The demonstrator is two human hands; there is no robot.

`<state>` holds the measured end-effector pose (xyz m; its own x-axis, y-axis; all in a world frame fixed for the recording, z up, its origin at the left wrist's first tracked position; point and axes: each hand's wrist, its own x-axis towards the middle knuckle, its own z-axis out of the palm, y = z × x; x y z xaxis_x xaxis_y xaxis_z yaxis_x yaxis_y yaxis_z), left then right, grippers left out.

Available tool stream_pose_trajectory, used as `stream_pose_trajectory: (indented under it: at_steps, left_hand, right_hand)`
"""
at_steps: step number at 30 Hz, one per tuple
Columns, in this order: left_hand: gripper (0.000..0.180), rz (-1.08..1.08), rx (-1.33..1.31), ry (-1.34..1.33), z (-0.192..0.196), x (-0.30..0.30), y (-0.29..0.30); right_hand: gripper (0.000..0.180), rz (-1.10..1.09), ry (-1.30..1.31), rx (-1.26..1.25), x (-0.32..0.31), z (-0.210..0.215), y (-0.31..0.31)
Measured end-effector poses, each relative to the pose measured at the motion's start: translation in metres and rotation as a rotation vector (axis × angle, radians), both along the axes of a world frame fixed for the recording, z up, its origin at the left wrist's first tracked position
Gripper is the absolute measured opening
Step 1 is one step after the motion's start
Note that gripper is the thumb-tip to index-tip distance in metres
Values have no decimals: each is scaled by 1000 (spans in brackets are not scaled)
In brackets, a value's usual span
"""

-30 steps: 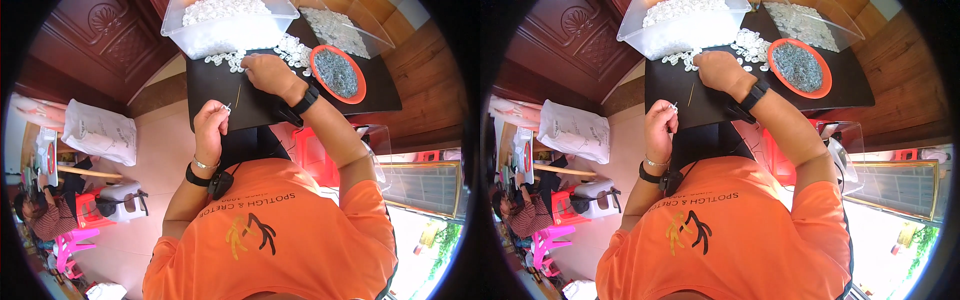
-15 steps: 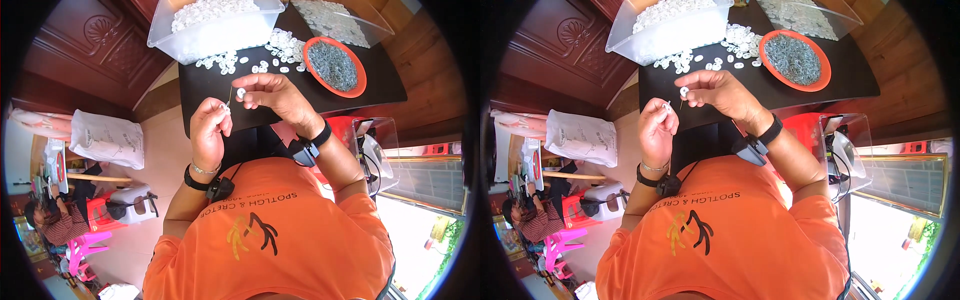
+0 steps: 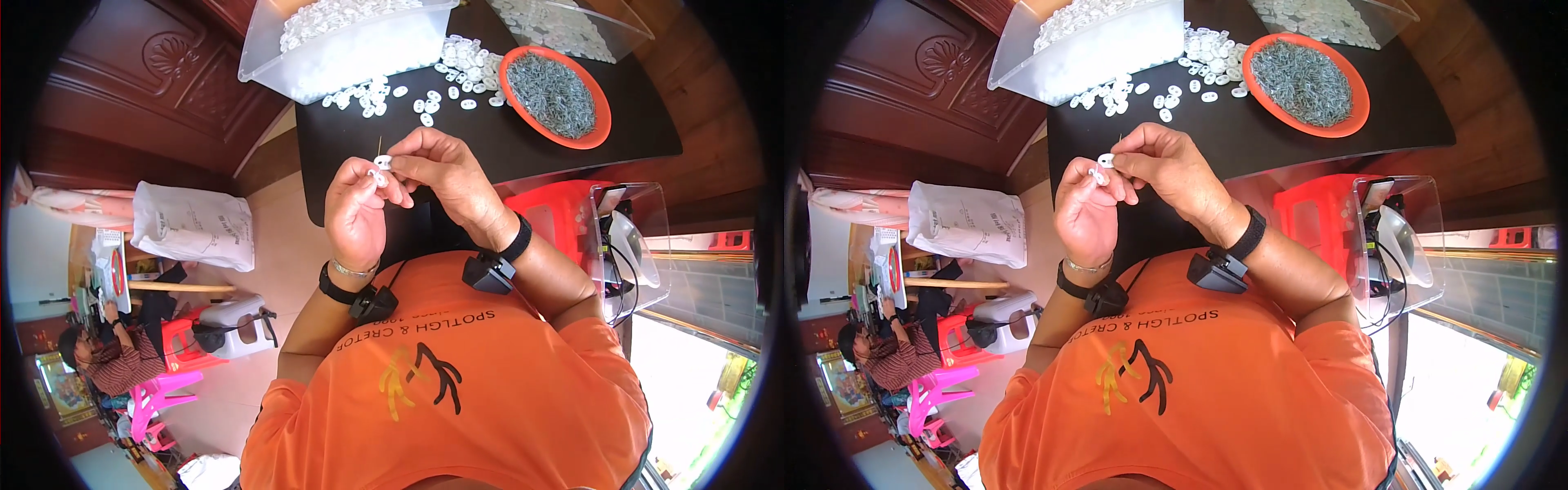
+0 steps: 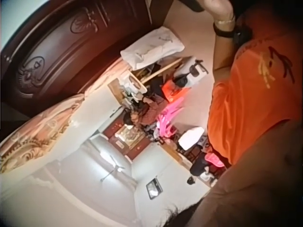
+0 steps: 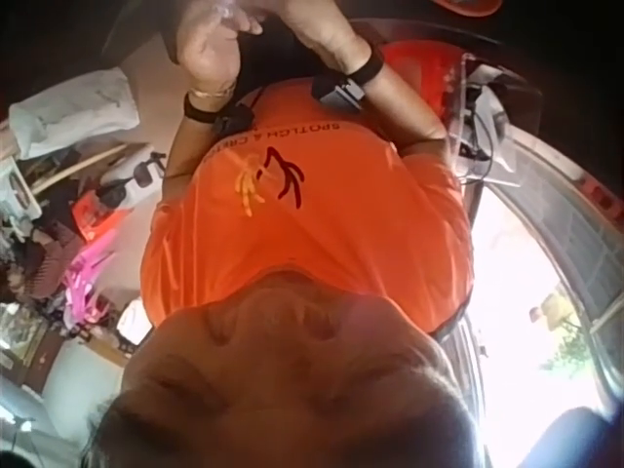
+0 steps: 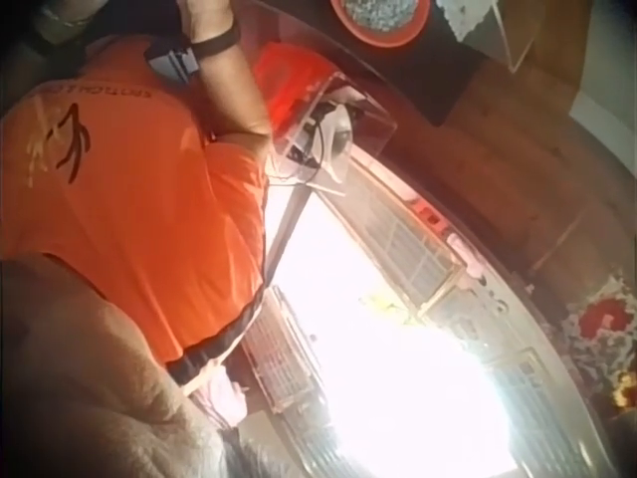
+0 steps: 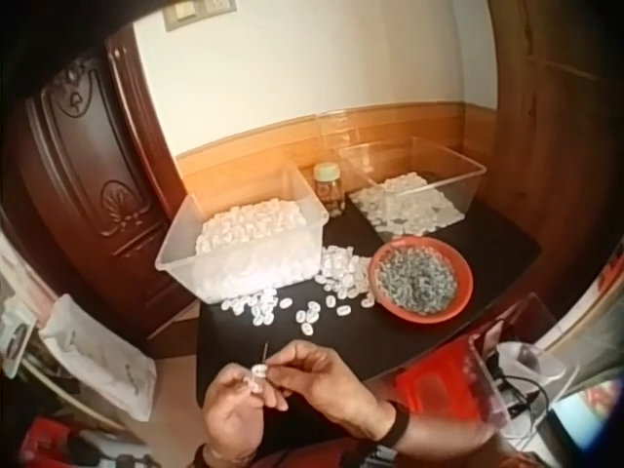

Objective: Assembling small white plastic components by threading them onto a thin rod or wire.

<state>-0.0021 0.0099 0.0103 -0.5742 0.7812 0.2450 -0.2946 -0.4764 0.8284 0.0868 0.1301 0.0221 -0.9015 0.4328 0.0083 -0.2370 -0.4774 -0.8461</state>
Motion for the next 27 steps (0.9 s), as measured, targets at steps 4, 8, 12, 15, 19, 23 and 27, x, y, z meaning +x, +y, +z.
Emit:
stream_pose_trajectory:
  at_steps: [4, 8, 12, 15, 19, 23, 27]
  left_hand:
    - [16, -4, -57, -6, 1, 0, -2]
    - [15, 55, -109, -34, 8, 6, -1]
    - [16, 100, -249, 59, 11, 5, -4]
    - [17, 116, -300, 85, 10, 5, -4]
    - [15, 153, -327, 99, 12, 6, -4]
    - [15, 163, -352, 116, 11, 5, -5]
    - [15, 170, -336, 116, 9, 5, -6]
  right_hand:
    - [12, 1, -61, 119, 2, 1, 2]
    - [11, 45, -110, 208, 5, 6, 10]
    - [13, 29, -98, 53, 7, 6, 18]
    - [14, 23, -96, 86, 8, 8, 17]
    - [14, 16, -81, 149, 9, 7, 14]
    - [15, -1, -81, 180, 10, 8, 13]
    - [15, 1, -79, 219, 9, 4, 12]
